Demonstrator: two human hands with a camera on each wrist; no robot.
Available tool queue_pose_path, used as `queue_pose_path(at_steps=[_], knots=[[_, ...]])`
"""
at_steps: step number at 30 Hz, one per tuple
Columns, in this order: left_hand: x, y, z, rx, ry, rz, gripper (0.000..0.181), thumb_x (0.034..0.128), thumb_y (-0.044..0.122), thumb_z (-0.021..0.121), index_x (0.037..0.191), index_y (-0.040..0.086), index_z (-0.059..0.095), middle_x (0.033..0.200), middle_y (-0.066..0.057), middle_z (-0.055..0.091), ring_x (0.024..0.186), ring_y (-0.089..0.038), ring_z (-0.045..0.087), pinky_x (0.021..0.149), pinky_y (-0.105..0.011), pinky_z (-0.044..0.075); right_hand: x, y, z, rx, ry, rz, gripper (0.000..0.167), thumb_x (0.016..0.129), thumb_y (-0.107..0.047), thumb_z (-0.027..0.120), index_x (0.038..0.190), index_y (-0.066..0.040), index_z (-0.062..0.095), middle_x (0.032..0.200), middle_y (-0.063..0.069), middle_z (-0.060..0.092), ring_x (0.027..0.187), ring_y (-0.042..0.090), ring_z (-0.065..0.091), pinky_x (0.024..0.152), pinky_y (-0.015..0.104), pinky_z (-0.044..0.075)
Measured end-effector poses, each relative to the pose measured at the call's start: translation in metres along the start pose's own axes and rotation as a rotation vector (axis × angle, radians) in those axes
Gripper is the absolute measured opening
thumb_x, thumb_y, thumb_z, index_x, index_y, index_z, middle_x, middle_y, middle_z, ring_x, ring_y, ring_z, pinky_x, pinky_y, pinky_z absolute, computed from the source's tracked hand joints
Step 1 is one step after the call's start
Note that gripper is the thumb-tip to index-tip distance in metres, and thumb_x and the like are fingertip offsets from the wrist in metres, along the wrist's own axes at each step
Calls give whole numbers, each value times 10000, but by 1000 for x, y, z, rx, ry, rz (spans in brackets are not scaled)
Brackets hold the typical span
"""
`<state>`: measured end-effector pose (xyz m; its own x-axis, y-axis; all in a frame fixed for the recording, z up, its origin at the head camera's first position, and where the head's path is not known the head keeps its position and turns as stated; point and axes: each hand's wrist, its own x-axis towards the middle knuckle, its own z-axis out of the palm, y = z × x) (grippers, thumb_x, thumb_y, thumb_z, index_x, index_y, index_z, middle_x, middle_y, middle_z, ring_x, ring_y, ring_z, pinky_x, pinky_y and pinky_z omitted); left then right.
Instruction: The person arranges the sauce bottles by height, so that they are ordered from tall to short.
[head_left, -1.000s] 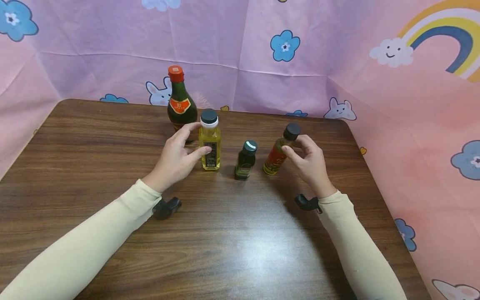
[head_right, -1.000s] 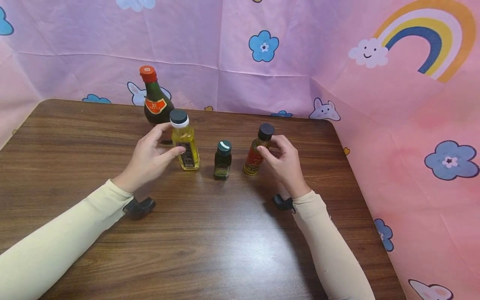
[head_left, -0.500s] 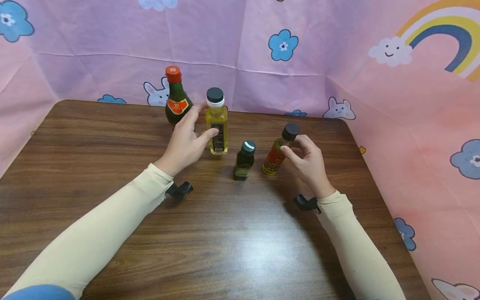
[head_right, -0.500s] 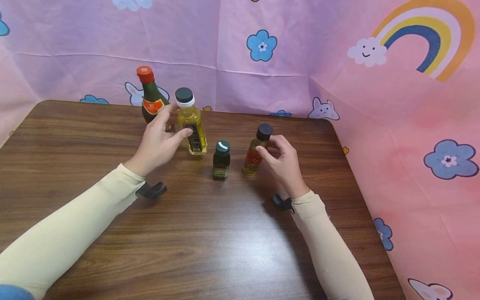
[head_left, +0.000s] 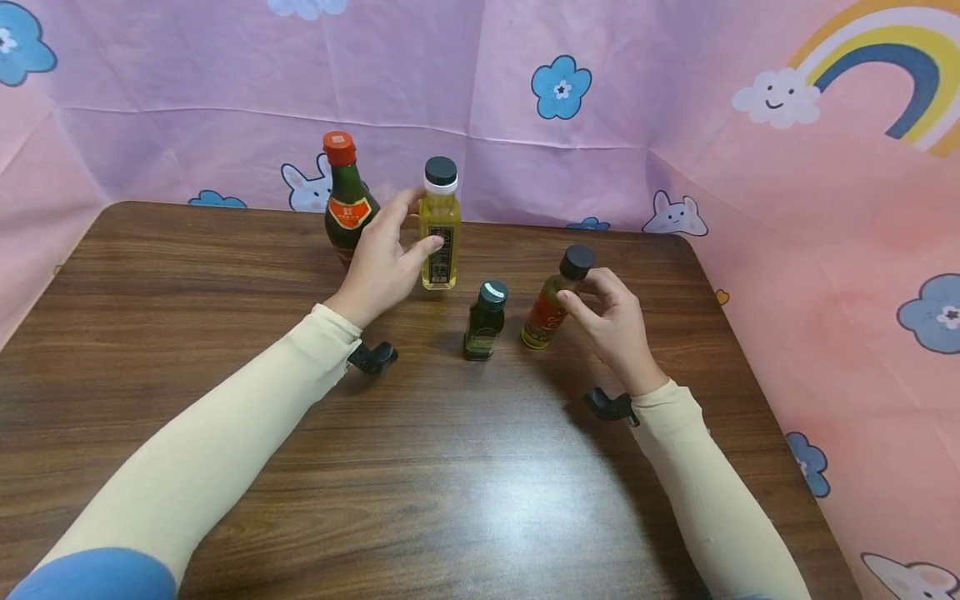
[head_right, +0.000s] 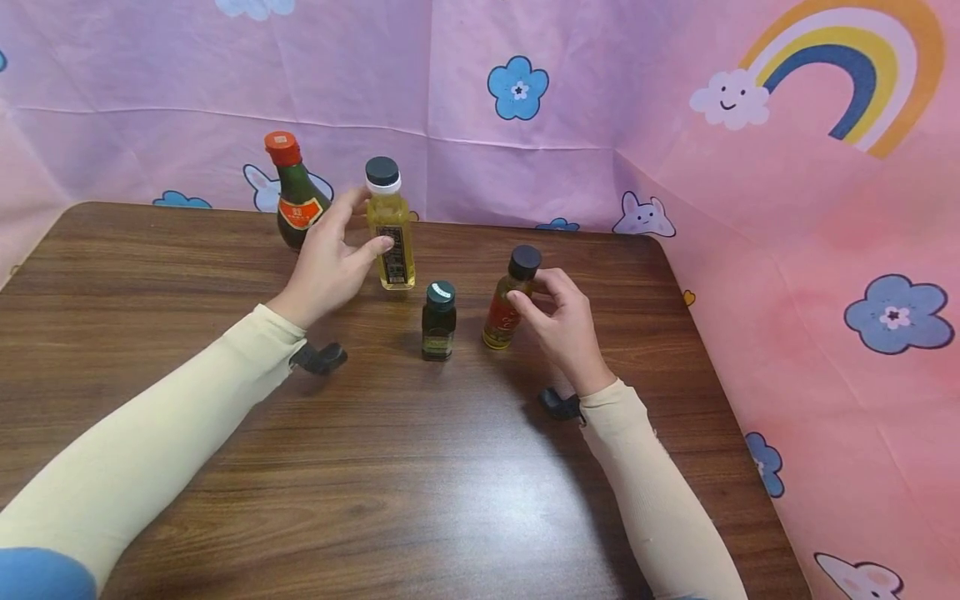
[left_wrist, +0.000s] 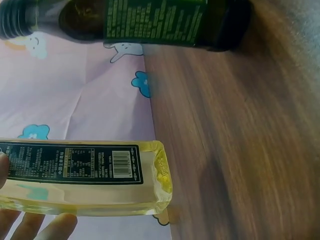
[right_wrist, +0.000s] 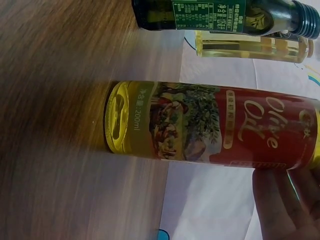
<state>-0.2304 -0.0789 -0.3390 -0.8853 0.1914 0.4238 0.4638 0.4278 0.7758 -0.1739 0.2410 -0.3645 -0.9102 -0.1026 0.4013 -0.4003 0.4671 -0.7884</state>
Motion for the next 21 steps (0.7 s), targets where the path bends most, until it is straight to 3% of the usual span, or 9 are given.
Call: queue_pose_path(at_steps=[10, 16, 21], knots=[[10, -4, 3, 37, -24, -20, 609, 998, 149, 706, 1538, 107, 427, 1479, -108, 519, 1330, -281, 514, 1115, -503, 428, 0, 0, 1, 5, 7, -3, 223, 959, -102, 750, 1164, -16, 720, 1145, 88, 660, 1093, 173, 663, 886, 186, 548], [12, -9, 5, 29, -27, -27, 612, 993, 131, 708, 1536, 99, 426, 1470, -127, 523, 1318, -294, 517, 1093, -491, 441, 0, 0, 1, -5, 7, -3, 220, 963, -89, 742, 1169, -14, 720, 1145, 102, 659, 1096, 194, 664, 887, 176, 538], [13, -12, 7, 27, -43, -41, 614, 1002, 143, 698, 1545, 108, 412, 1465, -128, 525, 1314, -285, 518, 1048, -479, 475, 0, -1, 1, 0, 9, -3, 212, 962, -93, 744, 1159, -18, 721, 1137, 89, 661, 1073, 136, 655, 877, 172, 541]])
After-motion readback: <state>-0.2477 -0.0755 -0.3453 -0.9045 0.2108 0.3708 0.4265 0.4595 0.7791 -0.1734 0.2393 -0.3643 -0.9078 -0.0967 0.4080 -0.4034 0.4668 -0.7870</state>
